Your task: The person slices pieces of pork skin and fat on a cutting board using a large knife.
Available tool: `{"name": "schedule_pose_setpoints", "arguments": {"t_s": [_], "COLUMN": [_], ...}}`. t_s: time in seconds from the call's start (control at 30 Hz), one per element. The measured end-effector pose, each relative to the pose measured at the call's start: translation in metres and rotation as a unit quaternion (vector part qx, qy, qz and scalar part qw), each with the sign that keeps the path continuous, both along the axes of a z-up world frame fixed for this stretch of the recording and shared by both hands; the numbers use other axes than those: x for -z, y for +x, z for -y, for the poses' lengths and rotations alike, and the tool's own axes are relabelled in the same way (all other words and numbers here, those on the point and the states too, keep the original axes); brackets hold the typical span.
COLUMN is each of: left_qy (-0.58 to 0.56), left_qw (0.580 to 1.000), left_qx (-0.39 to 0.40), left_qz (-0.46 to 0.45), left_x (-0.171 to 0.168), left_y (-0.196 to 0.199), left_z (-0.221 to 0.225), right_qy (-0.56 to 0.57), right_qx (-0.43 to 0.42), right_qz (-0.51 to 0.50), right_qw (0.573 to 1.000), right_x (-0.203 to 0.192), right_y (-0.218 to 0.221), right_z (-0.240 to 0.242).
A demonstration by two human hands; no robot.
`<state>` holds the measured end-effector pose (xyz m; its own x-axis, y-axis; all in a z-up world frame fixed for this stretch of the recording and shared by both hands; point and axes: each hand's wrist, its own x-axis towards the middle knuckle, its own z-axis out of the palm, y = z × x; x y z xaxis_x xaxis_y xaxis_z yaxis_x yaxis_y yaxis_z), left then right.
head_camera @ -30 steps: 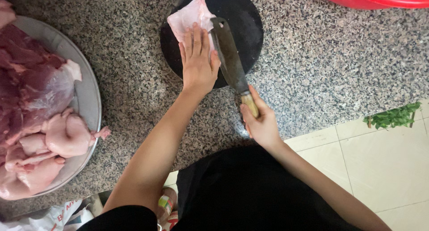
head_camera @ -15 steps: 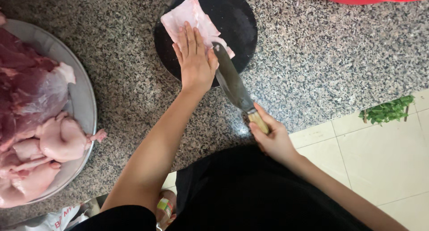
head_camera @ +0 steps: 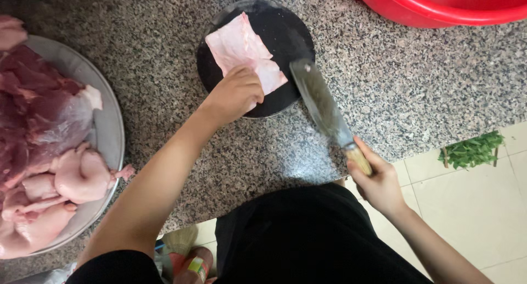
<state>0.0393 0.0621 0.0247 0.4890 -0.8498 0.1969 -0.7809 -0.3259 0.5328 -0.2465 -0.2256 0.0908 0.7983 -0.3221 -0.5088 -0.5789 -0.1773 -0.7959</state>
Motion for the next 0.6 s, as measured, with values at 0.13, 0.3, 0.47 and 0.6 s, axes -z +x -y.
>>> {"name": "schedule_pose_setpoints", "arguments": {"t_s": [0.13,0.3,0.47,0.6], "left_qy": [0.009,0.064,0.107,0.224], "left_qw": [0.999,0.984,0.958,0.936], "left_qx": [-0.039,-0.156,-0.217,-0.203], "left_qz": [0.015,0.064,0.156,0.179], "left_x": [-0.005,0.004,-0.002,-0.007], "left_y": [0.008,0.025,0.031,0.043], "left_z": [0.017,0.032,0.028,0.032], "right_qy": [0.036,0.108,0.116,0.095], "right_qx": [0.018,0.079,0.059,0.052], "right_qz": [0.093,0.070,0.089,0.091], "right_qw": [0.995,0.989,0.987,0.990], "right_x": [0.014,0.018,0.015,0.016], "right_y": [0.033,0.056,0.058,0.061], "right_z": [-0.031,-0.065,-0.070,-0.068]}}
